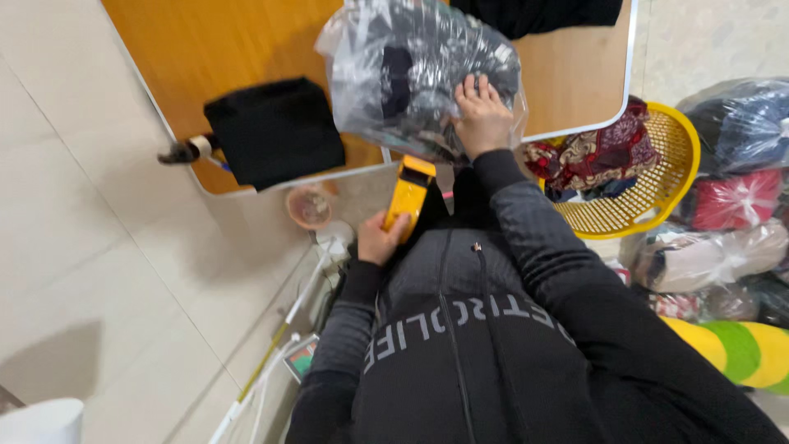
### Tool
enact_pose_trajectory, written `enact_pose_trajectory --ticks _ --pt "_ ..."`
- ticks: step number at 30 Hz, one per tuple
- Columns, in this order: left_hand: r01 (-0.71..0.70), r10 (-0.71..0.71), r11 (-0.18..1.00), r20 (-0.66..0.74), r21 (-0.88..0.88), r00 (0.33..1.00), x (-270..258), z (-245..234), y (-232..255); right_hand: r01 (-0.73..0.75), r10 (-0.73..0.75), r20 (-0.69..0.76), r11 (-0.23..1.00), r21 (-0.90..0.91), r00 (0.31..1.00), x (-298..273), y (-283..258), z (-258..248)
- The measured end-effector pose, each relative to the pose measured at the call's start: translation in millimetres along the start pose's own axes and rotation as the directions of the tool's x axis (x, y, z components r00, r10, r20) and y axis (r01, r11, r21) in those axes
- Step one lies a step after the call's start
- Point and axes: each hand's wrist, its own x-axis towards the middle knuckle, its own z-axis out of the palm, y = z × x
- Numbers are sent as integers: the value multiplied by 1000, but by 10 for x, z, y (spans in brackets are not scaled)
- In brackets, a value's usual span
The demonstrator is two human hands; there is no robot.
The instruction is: The person places folded black clothing into a clear plastic bag, seals it with a tape dispenser, and writes on the bag with a marker. The person then places the sealed bag on the floor and unfolds another black garment on the table.
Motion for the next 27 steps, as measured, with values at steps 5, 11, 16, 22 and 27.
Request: enact_pose_trajectory --ticks 5,11,16,22,27 --pt "-59 98 972 -164 227 982 229 200 -63 83 -72 128 993 -85 989 48 54 -19" --pt "89 -7 935 -234 342 972 313 429 219 98 -50 320 986 -136 946 270 -105 -330" --pt "148 -32 884 -259 443 965 371 451 364 91 -34 486 991 -95 874 441 -193 -712" --pt "160 -55 897 -257 412 965 360 483 373 194 -186 257 981 -8 948 501 -72 -710" --pt "137 -21 893 -265 429 964 374 467 320 132 -83 437 988 -82 895 552 72 -515"
